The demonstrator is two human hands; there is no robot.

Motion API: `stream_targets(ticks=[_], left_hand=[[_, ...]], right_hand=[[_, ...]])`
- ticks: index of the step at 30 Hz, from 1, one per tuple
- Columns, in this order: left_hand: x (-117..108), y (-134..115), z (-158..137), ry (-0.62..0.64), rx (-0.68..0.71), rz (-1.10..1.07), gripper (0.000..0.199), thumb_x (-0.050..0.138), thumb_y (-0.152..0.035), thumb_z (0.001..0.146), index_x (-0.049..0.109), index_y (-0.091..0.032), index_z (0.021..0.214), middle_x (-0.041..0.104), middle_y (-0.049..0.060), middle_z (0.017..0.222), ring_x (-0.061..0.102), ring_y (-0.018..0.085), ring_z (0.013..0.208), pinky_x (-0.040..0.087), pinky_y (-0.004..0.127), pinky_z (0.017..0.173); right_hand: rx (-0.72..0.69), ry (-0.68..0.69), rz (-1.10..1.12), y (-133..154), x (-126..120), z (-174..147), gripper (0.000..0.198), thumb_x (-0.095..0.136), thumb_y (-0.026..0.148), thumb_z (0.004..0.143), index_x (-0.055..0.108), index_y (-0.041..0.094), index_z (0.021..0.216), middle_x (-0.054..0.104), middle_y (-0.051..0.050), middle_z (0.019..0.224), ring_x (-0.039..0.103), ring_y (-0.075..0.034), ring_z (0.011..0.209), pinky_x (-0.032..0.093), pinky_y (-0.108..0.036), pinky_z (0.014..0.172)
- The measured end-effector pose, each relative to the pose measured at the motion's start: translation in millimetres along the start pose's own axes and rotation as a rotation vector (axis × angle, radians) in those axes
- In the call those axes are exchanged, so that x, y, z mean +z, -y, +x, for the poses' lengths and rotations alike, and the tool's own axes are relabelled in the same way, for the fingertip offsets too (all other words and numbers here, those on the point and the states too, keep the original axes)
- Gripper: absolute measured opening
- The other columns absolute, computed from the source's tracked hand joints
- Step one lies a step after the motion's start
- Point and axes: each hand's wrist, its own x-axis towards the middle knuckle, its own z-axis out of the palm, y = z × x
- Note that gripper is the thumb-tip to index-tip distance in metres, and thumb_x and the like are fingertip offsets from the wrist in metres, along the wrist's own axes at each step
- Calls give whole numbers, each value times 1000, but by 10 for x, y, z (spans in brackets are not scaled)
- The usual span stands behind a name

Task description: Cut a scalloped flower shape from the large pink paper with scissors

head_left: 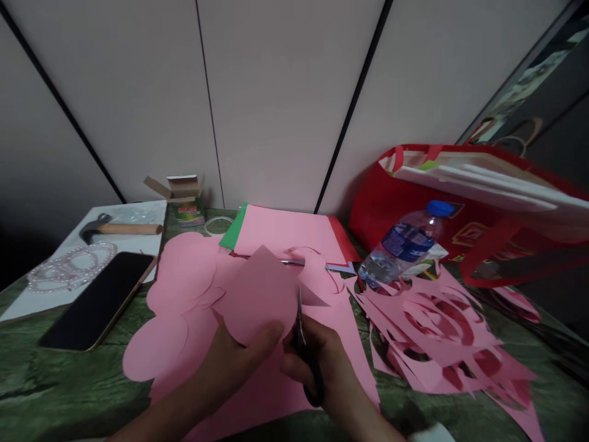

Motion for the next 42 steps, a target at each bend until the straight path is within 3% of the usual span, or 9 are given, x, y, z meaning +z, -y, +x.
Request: stream_targets(ticks=[12,18,24,30,34,42], left_hand=[[-33,33,25,54,27,-35,26,58,-31,64,47,-21,42,43,-4,37,56,18,57,46,27,52],[-75,104,59,104,39,-16,27,57,-31,69,47,-20,46,43,-6,38,43,10,40,37,22,40],[-72,87,58,118,25,-10,31,55,-37,70,46,-19,46,43,-5,39,39,10,39,33,22,39],[0,2,-2,8,-35,44,43,51,-46,71,37,-22,38,38,-5,37,37,11,41,34,24,43],[2,13,-7,-55,-50,56,34,57,-43,67,47,-22,42,45,-3,39,45,15,44,38,26,46],[27,-32,-47,-69,-82,-30,18,59,-37,64,58,-19,60,64,1,56,59,19,57,46,28,55]], right_hand=[[44,-6,-47,-48,-8,-6,38,73,44,56,47,18,64,38,7,50,32,-8,45,24,-21,44],[47,-21,-42,-55,-7,-8,39,73,46,56,46,18,63,38,8,48,33,-8,44,24,-22,43],[29,-17,-41,-57,1,-6,38,74,43,56,47,18,63,43,6,49,35,-8,45,24,-21,43],[38,8,-6,-125,3,-11,40,75,43,54,45,18,62,39,7,51,32,-8,47,23,-21,44],[10,29,-32,-100,-11,-3,38,75,43,54,48,17,64,37,7,53,29,-8,48,23,-21,44],[19,36,-56,-11,-15,-8,37,76,36,53,54,16,74,47,2,63,41,-12,58,34,-23,51]])
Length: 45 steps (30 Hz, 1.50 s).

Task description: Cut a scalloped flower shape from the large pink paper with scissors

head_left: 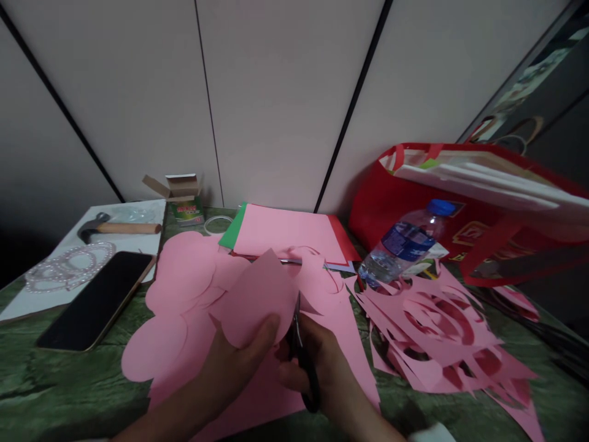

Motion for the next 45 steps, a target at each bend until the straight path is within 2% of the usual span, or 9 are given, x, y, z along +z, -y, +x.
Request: stream_targets(ticks=[12,19,24,27,31,34,39,45], left_hand=[[4,-40,-8,59,25,-37,17,57,-33,64,58,-20,55,64,-1,52,59,17,54,45,25,51],[-9,-15,-6,19,-65,5,22,60,-41,64,60,-19,59,67,2,57,61,20,59,48,29,57],[-10,16,18,18,19,-40,18,59,-37,63,61,-19,65,67,3,61,62,21,66,49,30,60],[-20,39,24,-4,34,-8,18,60,-37,63,58,-20,58,62,1,53,61,22,66,48,30,61],[-33,55,25,13,39,1,25,60,-38,65,51,-22,47,47,-3,37,59,21,60,47,29,56],[-49,69,46,7,77,14,29,60,-39,65,48,-22,44,47,-3,37,57,20,56,46,27,53],[-74,96,92,71,117,45,36,60,-38,67,45,-23,38,44,-2,34,58,21,60,47,28,54],[-62,106,87,38,125,16,36,59,-39,67,46,-23,37,44,-2,31,60,23,61,48,29,54]], right_hand=[[14,-6,-34,-21,-19,2,30,74,28,56,53,16,74,45,4,61,41,-11,55,32,-22,50],[-4,2,4,-2,0,-4,29,74,28,58,50,16,67,44,5,58,34,-8,51,25,-20,45],[-52,-4,41,5,15,4,34,76,34,56,47,16,63,37,7,54,27,-7,48,21,-20,43],[-40,-10,44,-10,14,6,37,77,37,53,47,16,63,37,7,52,26,-7,47,20,-20,43],[-44,-32,43,-37,9,7,39,77,39,52,48,16,62,37,7,52,26,-7,47,20,-21,43],[-42,-27,37,-33,11,12,39,77,39,53,47,16,62,38,7,52,26,-7,47,20,-20,43],[-13,-30,28,-20,11,17,37,77,36,54,47,16,62,37,7,52,27,-7,48,20,-20,43],[-5,-23,23,-63,-4,5,34,76,31,55,48,15,62,38,7,52,28,-7,48,21,-20,44]])
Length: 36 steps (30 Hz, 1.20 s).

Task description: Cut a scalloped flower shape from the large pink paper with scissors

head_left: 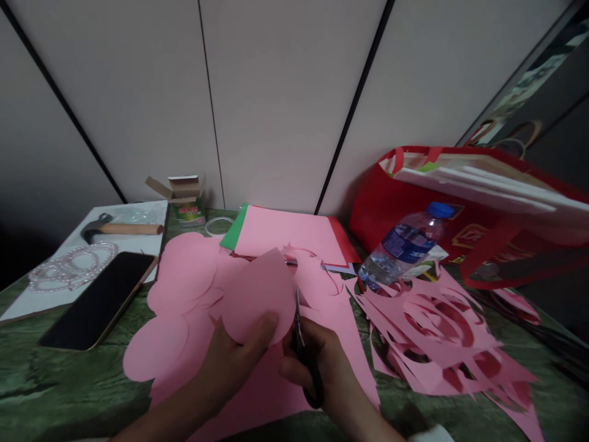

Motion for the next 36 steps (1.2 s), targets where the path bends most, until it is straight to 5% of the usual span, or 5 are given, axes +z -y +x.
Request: stream_targets(ticks=[12,20,27,36], left_hand=[[-37,25,28,38,49,-4,38,58,-36,70,47,-20,37,43,-3,30,57,18,51,44,24,44],[-15,-35,9,19,53,-15,21,57,-35,71,64,-16,65,42,-7,32,41,11,34,35,23,38],[-5,-79,-12,15,53,-39,38,56,-33,71,43,-19,39,41,-6,34,38,8,35,30,21,36],[-20,17,26,27,4,-15,45,52,-44,73,37,-19,39,34,-6,34,33,7,34,25,21,36]], right_hand=[[44,11,41,-85,-20,7,32,76,29,54,49,17,64,38,9,49,32,-7,45,23,-21,43],[41,-12,7,-98,-14,-9,32,73,36,58,49,17,65,38,9,48,35,-7,43,24,-20,42],[60,-28,-25,-63,7,-15,32,74,35,56,48,17,63,41,8,47,37,-7,41,27,-19,40],[78,-41,-30,-62,19,-16,29,73,31,56,49,16,63,45,7,46,40,-6,38,30,-18,37]])
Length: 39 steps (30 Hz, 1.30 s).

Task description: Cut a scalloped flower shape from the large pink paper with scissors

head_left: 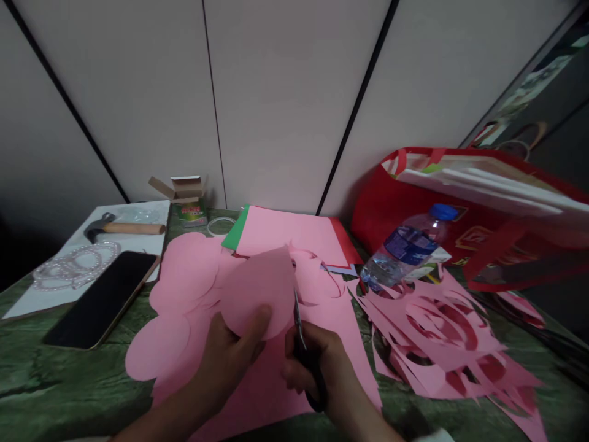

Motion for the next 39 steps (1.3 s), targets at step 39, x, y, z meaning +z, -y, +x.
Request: stream_targets(ticks=[39], left_hand=[[53,-206,-49,113,-234,120,34,58,-40,64,48,-20,37,51,-2,38,48,13,40,39,24,42]], right_hand=[[-109,55,75,65,11,24,41,77,44,52,48,19,66,46,3,61,40,-12,55,31,-21,49]])
